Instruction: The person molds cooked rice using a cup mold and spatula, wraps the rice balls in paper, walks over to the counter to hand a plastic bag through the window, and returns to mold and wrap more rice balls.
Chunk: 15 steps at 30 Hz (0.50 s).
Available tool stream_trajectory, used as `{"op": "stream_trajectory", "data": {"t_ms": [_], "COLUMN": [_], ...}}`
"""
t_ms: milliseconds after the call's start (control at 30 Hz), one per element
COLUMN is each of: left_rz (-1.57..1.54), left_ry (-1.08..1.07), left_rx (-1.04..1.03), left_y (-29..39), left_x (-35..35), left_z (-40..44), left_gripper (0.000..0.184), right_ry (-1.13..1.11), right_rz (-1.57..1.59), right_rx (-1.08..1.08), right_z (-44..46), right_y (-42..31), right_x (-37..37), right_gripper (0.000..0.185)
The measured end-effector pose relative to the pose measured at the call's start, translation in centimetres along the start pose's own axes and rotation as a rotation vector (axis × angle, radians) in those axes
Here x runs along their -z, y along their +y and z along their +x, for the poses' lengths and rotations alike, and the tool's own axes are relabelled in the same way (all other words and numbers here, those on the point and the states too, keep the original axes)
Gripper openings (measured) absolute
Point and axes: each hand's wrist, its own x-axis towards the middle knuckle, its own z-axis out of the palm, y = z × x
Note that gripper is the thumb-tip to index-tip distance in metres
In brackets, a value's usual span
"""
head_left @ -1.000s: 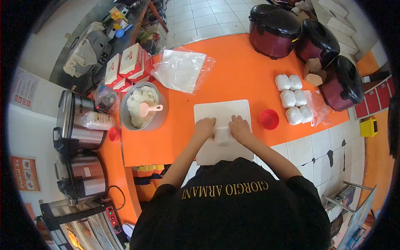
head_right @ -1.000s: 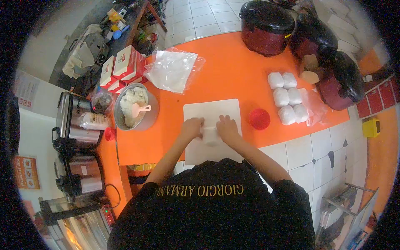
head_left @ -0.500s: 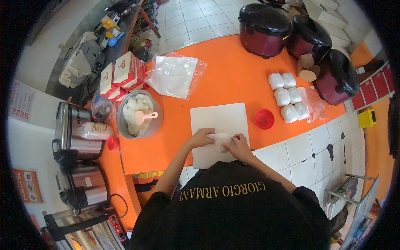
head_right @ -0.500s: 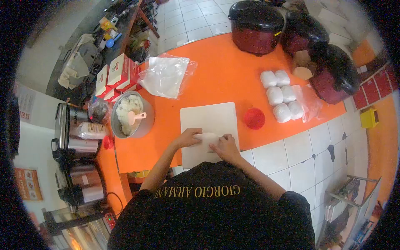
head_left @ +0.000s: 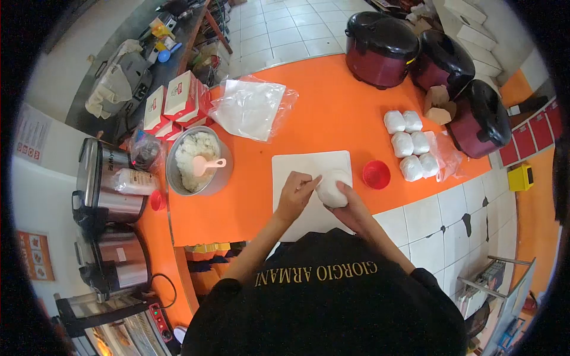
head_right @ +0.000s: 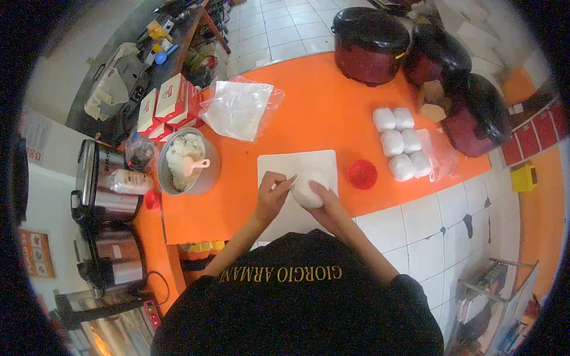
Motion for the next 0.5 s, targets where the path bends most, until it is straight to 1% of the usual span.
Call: {"op": "stream_trajectory", "data": {"t_ms": [33,67,100,133,167,200,233,267,333,367,433,467,500], "left_rz": [0.0,-0.047,-0.096,-0.098,-0.208,-0.319,-0.505,-0.511,-0.865,-0.876,-1.234,-1.245,-1.204], "left_ry": [0.004,0.069,0.134,0.138,0.161,0.182,0.133,0.133,0.023,0.021,-0.094,-0.097,-0.238], "left_rx": [-0.002,0.083,0.167,0.163,0.246,0.329,0.433,0.431,0.628,0.626,0.66,0.656,0.637], "left_y": [0.4,0.9,1.5,2.5,3.6,4.6,5.5,5.8,6.3,6.5,7.0,7.1,7.1], "left_x": [-0.7,-1.5,-2.2,-2.7,-3.0,-3.2,-3.2,-3.5,-4.1,-4.2,-3.4,-3.3,-3.1], "left_z": [-0.1,-0.2,-0.3,0.0,0.2,0.3,0.1,-0.2,-0.5,-0.6,-0.5,-0.5,-0.6], "left_gripper": [0.033,0.038,0.043,0.043,0.043,0.043,0.044,0.044,0.051,0.051,0.058,0.058,0.061], "right_ry": [-0.018,-0.019,0.006,0.03,0.028,0.041,0.055,0.059,0.061,0.069,0.049,0.056,0.172], "right_rz": [0.095,0.093,0.075,0.054,0.049,-0.036,-0.119,-0.121,-0.013,-0.019,0.067,0.061,-0.06], "right_rx": [0.006,0.01,0.07,0.131,0.136,0.186,0.236,0.239,0.175,0.181,0.139,0.145,0.322], "right_z": [-0.2,0.1,0.7,1.1,1.3,1.3,1.3,1.1,0.6,0.2,-0.9,-1.4,-2.0], "right_y": [-0.3,0.0,0.4,0.6,0.5,0.4,0.3,0.0,-0.8,-1.5,-3.2,-3.9,-4.5], "right_x": [-0.9,-0.8,-0.3,0.0,0.3,0.5,0.7,0.9,1.6,2.0,3.1,4.1,5.3], "right_gripper": [0.051,0.051,0.049,0.048,0.048,0.047,0.047,0.047,0.047,0.047,0.047,0.047,0.047]}}
